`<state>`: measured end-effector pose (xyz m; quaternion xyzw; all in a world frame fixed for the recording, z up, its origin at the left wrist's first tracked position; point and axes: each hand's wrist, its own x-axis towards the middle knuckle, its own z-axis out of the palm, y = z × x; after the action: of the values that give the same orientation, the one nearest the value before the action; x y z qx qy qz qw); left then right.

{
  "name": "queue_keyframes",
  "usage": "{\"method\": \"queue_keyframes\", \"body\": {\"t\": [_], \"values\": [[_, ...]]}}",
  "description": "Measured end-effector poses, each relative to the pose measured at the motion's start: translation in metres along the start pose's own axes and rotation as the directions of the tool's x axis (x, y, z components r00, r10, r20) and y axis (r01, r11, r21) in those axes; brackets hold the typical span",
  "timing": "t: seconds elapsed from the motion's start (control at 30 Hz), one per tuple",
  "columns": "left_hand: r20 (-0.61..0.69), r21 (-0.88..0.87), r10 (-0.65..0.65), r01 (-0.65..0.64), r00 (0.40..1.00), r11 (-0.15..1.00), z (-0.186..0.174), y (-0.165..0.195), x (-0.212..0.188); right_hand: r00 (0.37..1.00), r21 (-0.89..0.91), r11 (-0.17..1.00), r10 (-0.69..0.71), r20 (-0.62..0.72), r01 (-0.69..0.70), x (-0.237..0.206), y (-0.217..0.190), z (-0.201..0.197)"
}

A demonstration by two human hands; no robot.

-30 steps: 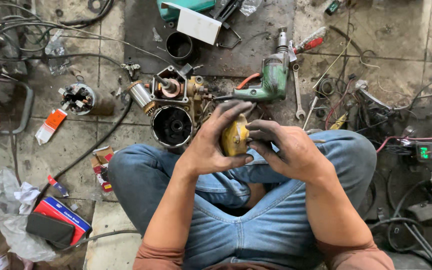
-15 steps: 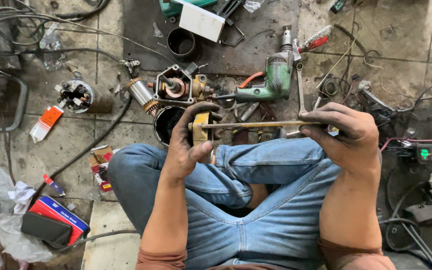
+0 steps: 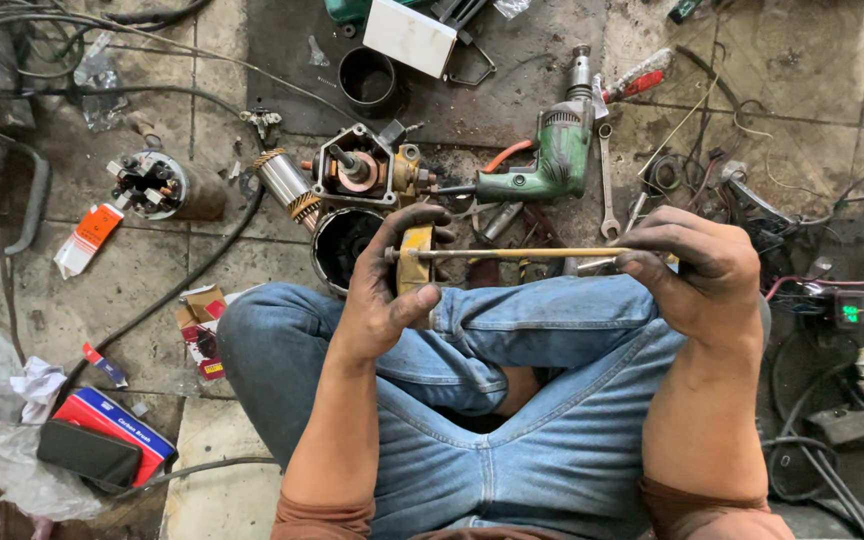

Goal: The person sits on the floor and works on a disassembled electric motor. They use a metal rod to push out a component from a yellow housing and then use pliers to adjust a small part inside the housing.

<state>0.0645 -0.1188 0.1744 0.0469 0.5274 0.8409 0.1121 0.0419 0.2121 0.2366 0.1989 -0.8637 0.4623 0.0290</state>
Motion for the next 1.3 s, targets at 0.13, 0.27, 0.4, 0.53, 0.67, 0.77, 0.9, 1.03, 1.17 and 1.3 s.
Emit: {"method": "queue_keyframes", "body": {"t": [0.13, 0.27, 0.4, 0.53, 0.67, 0.77, 0.9, 1.03, 1.17, 1.3], "values": [[0.027, 0.053, 0.017, -0.018, 1.000, 0.998, 0.000, 0.001, 0.000, 0.999, 0.129, 0.991, 0.028, 0.040, -0.033, 0.000, 0.005, 0.001], [0.035, 0.036, 0.020, -0.022, 0.999, 0.999, 0.000, 0.000, 0.001, 1.000, 0.100, 0.995, 0.013, 0.008, -0.014, 0.003, -0.004, 0.006], [0.029, 0.000, 0.033, -0.033, 0.999, 0.999, -0.002, -0.002, 0.002, 0.999, 0.109, 0.994, -0.007, -0.042, 0.012, 0.006, -0.017, 0.014], [0.037, -0.021, 0.061, -0.061, 0.997, 0.998, -0.002, -0.003, 0.002, 0.999, 0.172, 0.984, -0.040, -0.030, 0.044, 0.007, -0.017, 0.020], [0.046, -0.002, 0.038, -0.038, 0.998, 0.999, -0.001, -0.002, 0.002, 1.000, 0.116, 0.993, -0.002, 0.007, 0.001, 0.003, -0.009, 0.021], [0.085, 0.038, 0.032, -0.035, 0.996, 0.999, 0.001, -0.004, 0.001, 0.998, 0.084, 0.996, 0.029, 0.053, -0.034, 0.002, -0.005, 0.026], [0.091, 0.017, 0.022, -0.024, 0.996, 1.000, 0.003, -0.006, 0.000, 0.999, 0.087, 0.996, 0.002, 0.035, -0.005, 0.003, -0.009, 0.031], [0.093, 0.013, 0.034, -0.035, 0.995, 0.999, 0.003, -0.007, 0.001, 0.999, 0.106, 0.994, -0.034, 0.015, 0.032, 0.007, -0.020, 0.034], [0.113, 0.057, 0.055, -0.062, 0.992, 0.996, 0.004, -0.005, 0.001, 0.999, 0.154, 0.987, -0.035, -0.011, 0.037, 0.010, -0.025, 0.040], [0.111, 0.108, 0.044, -0.056, 0.993, 0.993, 0.007, -0.004, 0.000, 1.000, 0.069, 0.998, -0.001, 0.008, 0.000, 0.008, -0.022, 0.045]]}}
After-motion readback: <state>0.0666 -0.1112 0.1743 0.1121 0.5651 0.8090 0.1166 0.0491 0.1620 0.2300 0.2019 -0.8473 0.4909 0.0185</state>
